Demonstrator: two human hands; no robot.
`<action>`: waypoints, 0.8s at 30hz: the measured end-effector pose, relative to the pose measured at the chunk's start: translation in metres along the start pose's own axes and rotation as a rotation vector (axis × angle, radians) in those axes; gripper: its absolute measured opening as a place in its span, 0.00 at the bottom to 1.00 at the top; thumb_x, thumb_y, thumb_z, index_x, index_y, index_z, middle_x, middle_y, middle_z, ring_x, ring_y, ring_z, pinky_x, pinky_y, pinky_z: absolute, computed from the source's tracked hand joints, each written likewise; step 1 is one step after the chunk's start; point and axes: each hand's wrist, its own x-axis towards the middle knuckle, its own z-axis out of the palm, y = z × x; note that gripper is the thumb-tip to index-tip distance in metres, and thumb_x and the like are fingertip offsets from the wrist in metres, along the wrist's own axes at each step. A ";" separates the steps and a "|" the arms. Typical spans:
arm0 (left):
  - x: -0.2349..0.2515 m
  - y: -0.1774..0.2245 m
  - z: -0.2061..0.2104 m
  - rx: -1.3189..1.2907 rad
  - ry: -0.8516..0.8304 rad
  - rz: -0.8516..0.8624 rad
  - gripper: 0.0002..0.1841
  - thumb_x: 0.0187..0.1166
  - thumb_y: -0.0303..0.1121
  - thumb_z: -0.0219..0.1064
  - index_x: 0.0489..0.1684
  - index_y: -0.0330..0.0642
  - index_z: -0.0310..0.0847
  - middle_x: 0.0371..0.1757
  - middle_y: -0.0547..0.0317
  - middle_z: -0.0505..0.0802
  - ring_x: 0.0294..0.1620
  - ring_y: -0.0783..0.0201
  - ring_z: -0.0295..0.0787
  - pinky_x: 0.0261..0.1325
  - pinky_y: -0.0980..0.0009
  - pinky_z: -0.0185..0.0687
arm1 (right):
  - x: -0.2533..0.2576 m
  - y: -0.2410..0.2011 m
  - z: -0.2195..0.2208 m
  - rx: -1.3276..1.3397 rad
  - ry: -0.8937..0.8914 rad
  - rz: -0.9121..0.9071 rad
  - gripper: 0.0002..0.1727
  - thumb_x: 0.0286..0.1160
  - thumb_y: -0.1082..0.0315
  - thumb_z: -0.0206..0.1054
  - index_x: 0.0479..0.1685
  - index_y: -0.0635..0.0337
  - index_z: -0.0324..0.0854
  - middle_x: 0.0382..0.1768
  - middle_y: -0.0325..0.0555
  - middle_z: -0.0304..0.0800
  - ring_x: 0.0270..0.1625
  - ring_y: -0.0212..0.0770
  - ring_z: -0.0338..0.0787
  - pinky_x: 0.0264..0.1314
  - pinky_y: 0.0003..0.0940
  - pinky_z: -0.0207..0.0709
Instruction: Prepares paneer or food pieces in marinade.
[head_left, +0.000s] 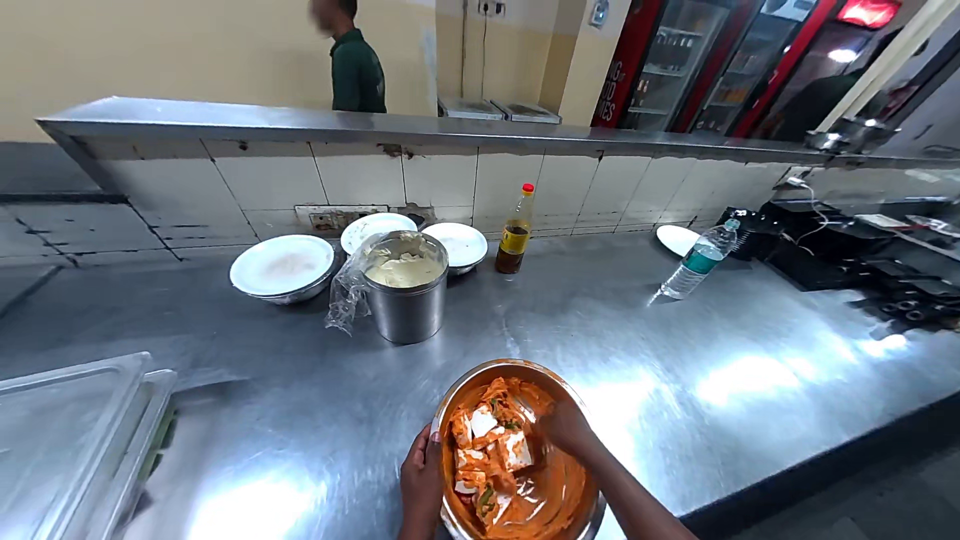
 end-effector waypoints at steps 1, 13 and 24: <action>0.001 0.000 -0.002 -0.011 -0.030 -0.008 0.20 0.92 0.28 0.51 0.76 0.24 0.72 0.66 0.38 0.88 0.61 0.63 0.89 0.68 0.68 0.82 | 0.003 -0.009 -0.003 -0.013 0.037 0.035 0.22 0.85 0.60 0.58 0.61 0.73 0.80 0.63 0.68 0.84 0.67 0.61 0.85 0.69 0.60 0.75; 0.023 0.008 -0.011 -0.007 -0.165 -0.047 0.20 0.93 0.29 0.50 0.77 0.27 0.73 0.69 0.41 0.87 0.65 0.63 0.88 0.71 0.68 0.81 | 0.067 -0.104 0.045 -0.276 -0.341 -0.416 0.34 0.90 0.44 0.49 0.63 0.71 0.83 0.63 0.70 0.85 0.68 0.63 0.84 0.71 0.68 0.69; 0.017 0.005 -0.005 -0.030 -0.090 -0.026 0.17 0.92 0.27 0.50 0.68 0.26 0.77 0.54 0.44 0.92 0.50 0.67 0.91 0.57 0.71 0.86 | 0.035 -0.090 0.000 -0.854 -0.329 -0.427 0.24 0.77 0.56 0.72 0.53 0.74 0.84 0.56 0.73 0.86 0.63 0.71 0.85 0.60 0.75 0.72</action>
